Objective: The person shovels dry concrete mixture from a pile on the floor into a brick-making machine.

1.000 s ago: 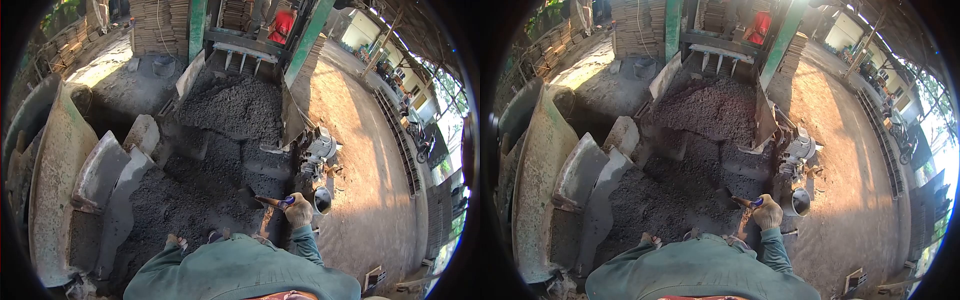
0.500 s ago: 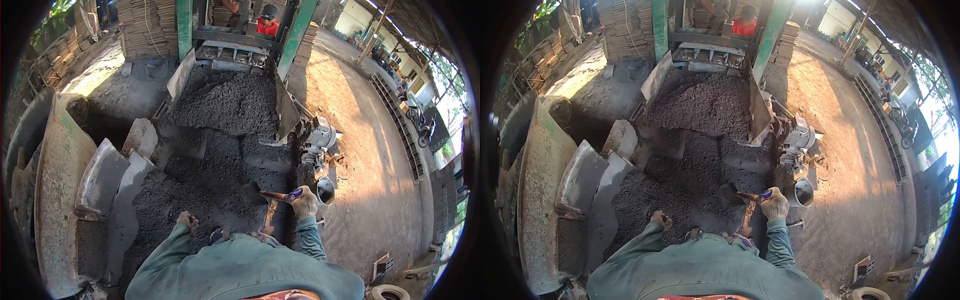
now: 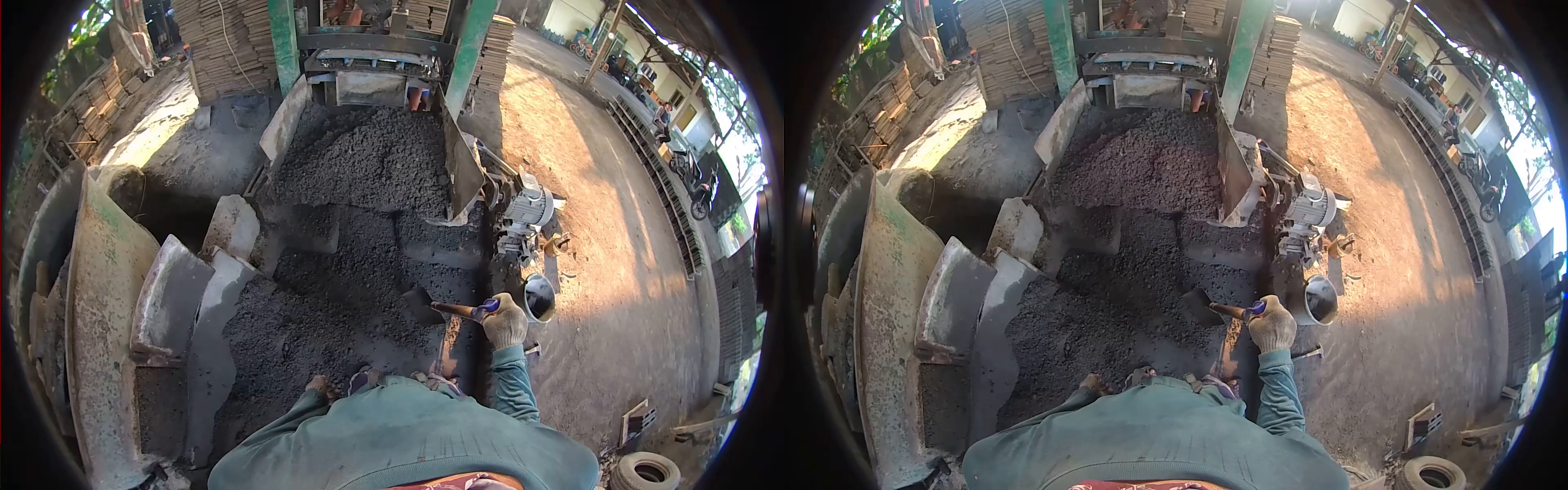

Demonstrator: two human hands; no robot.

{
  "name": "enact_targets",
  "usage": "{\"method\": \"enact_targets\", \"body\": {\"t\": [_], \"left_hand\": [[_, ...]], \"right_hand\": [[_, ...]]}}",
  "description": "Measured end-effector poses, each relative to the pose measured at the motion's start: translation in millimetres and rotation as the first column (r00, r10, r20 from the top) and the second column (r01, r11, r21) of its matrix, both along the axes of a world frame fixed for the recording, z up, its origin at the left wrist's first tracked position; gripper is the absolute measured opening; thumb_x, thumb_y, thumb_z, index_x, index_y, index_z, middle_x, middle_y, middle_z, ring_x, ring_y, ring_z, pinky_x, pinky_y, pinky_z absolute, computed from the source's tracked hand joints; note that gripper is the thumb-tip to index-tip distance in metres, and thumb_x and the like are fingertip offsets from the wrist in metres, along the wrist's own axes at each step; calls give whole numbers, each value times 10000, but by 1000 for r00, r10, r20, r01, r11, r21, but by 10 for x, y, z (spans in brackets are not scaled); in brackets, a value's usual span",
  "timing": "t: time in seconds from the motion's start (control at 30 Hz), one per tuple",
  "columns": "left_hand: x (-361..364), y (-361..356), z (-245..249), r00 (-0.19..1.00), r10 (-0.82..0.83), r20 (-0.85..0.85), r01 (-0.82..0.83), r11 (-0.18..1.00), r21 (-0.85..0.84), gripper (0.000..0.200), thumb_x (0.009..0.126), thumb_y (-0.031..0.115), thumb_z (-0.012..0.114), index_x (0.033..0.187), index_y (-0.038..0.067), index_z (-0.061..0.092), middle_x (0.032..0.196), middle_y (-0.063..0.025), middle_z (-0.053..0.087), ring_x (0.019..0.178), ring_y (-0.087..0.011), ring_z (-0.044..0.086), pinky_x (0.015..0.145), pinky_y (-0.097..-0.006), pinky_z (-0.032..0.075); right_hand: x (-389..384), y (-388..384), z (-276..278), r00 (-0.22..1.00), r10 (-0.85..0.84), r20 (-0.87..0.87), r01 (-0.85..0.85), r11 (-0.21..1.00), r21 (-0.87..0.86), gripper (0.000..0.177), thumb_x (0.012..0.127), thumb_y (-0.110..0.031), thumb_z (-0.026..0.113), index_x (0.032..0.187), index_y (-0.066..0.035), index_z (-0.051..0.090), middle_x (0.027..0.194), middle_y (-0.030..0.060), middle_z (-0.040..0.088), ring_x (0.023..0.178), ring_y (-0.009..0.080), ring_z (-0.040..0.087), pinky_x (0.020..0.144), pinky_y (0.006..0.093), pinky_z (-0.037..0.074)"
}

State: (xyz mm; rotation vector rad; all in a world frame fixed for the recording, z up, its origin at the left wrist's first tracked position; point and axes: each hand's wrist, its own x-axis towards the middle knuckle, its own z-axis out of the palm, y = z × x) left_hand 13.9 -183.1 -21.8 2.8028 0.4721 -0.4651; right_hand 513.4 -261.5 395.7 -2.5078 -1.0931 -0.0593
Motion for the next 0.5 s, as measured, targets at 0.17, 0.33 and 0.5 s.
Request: {"method": "enact_targets", "body": {"t": [0.17, 0.33, 0.5], "left_hand": [[354, 165, 386, 819, 450, -357, -504, 861, -71, 314, 916, 411, 566, 1011, 130, 669, 970, -77, 700, 964, -270, 677, 774, -457, 539], [666, 413, 669, 699, 593, -399, -646, 763, 3, 352, 817, 421, 679, 946, 93, 687, 965, -123, 728, 932, -289, 718, 725, -435, 567], [718, 637, 243, 492, 820, -293, -838, 354, -416, 350, 805, 402, 652, 898, 67, 687, 939, -144, 729, 916, -326, 725, 740, -430, 578]], "right_hand": [[117, 39, 13, 1000, -3, -7, 3, 1000, -11, 240, 802, -283, 764, 955, -139, 647, 811, 146, 705, 779, 370, 704, 693, 470, 551], [291, 72, -30, 999, -23, -27, 21, 997, -78, 269, 799, -310, 764, 963, -128, 654, 815, 153, 710, 796, 378, 705, 704, 475, 551], [303, 69, 46, 998, -29, -52, 21, 989, -147, 329, 812, -370, 761, 988, -110, 663, 841, 176, 716, 836, 391, 706, 731, 472, 552]]}}
